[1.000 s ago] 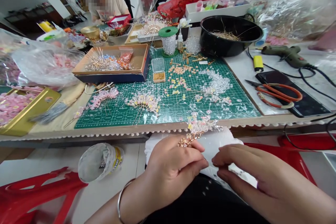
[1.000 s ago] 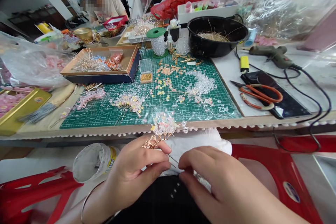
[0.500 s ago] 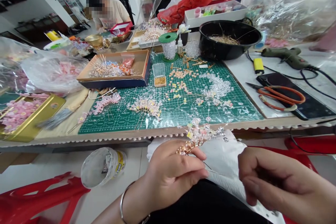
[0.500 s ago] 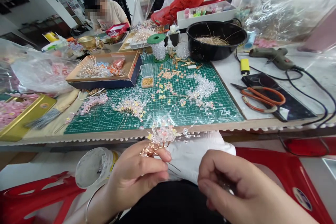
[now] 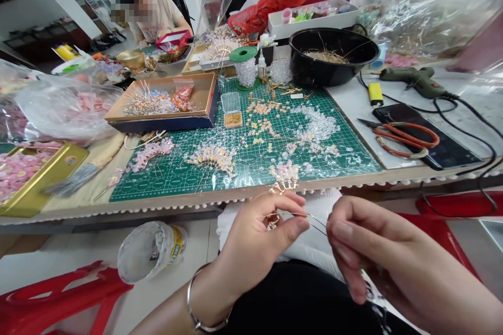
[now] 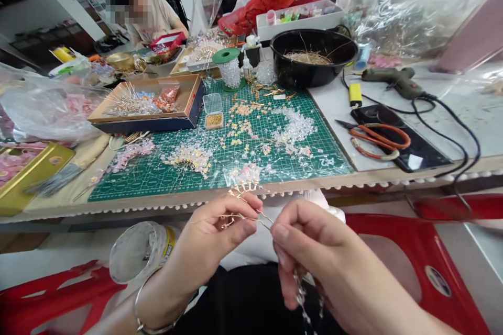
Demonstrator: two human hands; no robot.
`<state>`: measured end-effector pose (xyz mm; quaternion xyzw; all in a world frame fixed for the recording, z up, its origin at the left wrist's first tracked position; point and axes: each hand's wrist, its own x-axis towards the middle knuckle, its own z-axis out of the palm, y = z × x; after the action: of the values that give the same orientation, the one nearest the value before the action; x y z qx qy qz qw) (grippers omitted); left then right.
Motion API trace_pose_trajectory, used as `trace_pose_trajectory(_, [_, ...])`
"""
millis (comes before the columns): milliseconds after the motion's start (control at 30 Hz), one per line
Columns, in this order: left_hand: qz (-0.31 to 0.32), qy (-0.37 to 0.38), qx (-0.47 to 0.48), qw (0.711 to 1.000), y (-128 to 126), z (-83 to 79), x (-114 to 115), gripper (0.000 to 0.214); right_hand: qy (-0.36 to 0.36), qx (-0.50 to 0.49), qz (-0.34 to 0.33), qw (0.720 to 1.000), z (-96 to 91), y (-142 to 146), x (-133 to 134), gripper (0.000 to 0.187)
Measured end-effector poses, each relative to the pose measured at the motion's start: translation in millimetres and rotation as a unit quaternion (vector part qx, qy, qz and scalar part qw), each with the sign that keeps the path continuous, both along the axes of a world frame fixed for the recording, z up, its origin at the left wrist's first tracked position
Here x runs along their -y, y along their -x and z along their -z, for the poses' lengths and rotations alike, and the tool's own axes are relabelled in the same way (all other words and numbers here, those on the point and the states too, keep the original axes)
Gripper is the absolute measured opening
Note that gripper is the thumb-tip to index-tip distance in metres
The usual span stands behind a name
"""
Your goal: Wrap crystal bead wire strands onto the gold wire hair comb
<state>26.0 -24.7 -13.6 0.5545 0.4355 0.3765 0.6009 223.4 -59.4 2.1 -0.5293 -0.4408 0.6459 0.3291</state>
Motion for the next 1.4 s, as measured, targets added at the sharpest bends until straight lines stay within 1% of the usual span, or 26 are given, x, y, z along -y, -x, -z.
trace_pose_trajectory(67, [0.013,0.017,0.02,1.0,-2.3,-3.9,3.1,0.009,0.039,-0.046,-0.017,0.998,3.7,6.1,1.7,0.04])
trace_pose_trajectory(100, [0.014,0.02,0.029,0.999,-2.2,-5.1,4.5,0.01,0.047,-0.05,-0.025,0.997,6.0,6.7,3.0,0.04])
trace_pose_trajectory(200, [0.009,0.018,0.034,0.999,0.0,-6.0,7.3,0.009,0.034,0.0,-0.032,0.999,11.7,5.3,5.8,0.04])
trace_pose_trajectory(267, [0.012,0.008,0.028,1.0,1.0,-5.9,7.7,0.006,0.025,0.015,-0.034,0.999,12.6,5.8,6.0,0.043])
trace_pose_trajectory(367, [0.016,-0.009,0.013,1.0,1.3,-6.4,7.0,0.005,0.041,0.017,-0.039,0.998,10.1,9.1,4.7,0.045])
trace_pose_trajectory(467, [0.013,-0.019,0.001,1.0,1.4,-6.3,6.5,0.007,0.067,-0.005,-0.042,0.997,6.4,11.1,1.7,0.043])
trace_pose_trajectory(567, [0.005,-0.022,-0.005,1.0,2.5,-4.5,6.9,0.008,0.06,-0.033,-0.048,0.996,2.8,10.0,-2.0,0.044])
trace_pose_trajectory(667, [-0.004,-0.025,-0.013,1.0,4.3,-2.4,7.8,0.007,0.048,-0.041,-0.056,0.996,0.6,7.4,-4.8,0.046])
trace_pose_trajectory(767, [-0.009,-0.035,-0.028,0.999,5.9,-1.6,8.3,0.007,0.06,-0.041,-0.069,0.995,1.5,6.2,-6.2,0.044])
trace_pose_trajectory(900, [-0.013,-0.047,-0.05,0.998,6.1,-1.5,9.1,0.008,0.083,-0.062,-0.043,0.994,5.5,8.2,-7.6,0.041])
trace_pose_trajectory(1067, [-0.031,-0.065,-0.06,0.996,5.5,-1.6,11.3,0.007,0.083,-0.119,-0.004,0.989,7.7,11.8,-8.0,0.039])
trace_pose_trajectory(1233, [-0.015,-0.084,-0.088,0.992,7.1,-2.9,12.1,0.007,0.09,-0.148,0.025,0.985,8.8,11.6,-5.8,0.037])
trace_pose_trajectory(1333, [-0.013,-0.106,-0.104,0.989,7.6,-4.8,11.6,0.006,0.111,-0.148,0.014,0.983,9.9,9.1,-6.6,0.034])
trace_pose_trajectory(1400, [-0.015,-0.129,-0.108,0.986,6.9,-6.9,11.5,0.007,0.124,-0.139,-0.006,0.982,11.7,8.2,-8.0,0.033])
